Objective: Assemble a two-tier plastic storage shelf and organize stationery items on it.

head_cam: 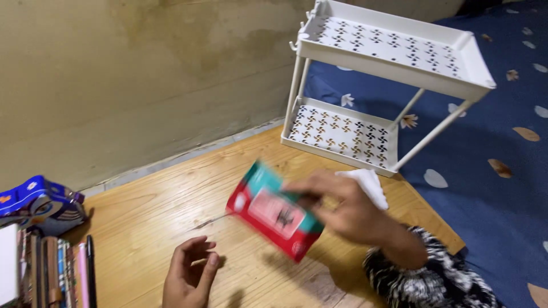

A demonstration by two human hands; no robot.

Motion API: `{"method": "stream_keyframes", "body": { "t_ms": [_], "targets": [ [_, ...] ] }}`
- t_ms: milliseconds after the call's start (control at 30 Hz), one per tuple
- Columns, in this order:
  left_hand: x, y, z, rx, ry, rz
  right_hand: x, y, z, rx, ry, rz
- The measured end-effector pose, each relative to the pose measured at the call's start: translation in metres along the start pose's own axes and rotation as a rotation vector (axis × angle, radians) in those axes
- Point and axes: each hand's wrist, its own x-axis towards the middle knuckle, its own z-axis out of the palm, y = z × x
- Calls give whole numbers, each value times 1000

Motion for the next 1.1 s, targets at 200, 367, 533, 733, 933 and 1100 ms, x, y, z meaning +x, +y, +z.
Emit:
{"method": "stream_keyframes", "body": {
  "t_ms": [200, 367, 533, 733, 933, 1100],
  "targets": [
    [10, -23, -2, 177, 74, 49, 1, -7, -112, -294, 661, 116],
    [10, -19, 2, 256, 114, 16, 17, 29, -206, -456, 807, -2],
    [14, -23, 1, 339, 156, 8, 26, 92, -264, -522, 871, 53],
    [26, -68, -8, 183, 176, 119, 35, 120, -274, -575, 972, 353],
    [30, -82, -9, 142, 197, 160, 29, 163, -292, -876, 885, 371],
    [33, -93, -16, 163, 179, 185, 30, 162, -282, -988, 750, 528]
  ]
}}
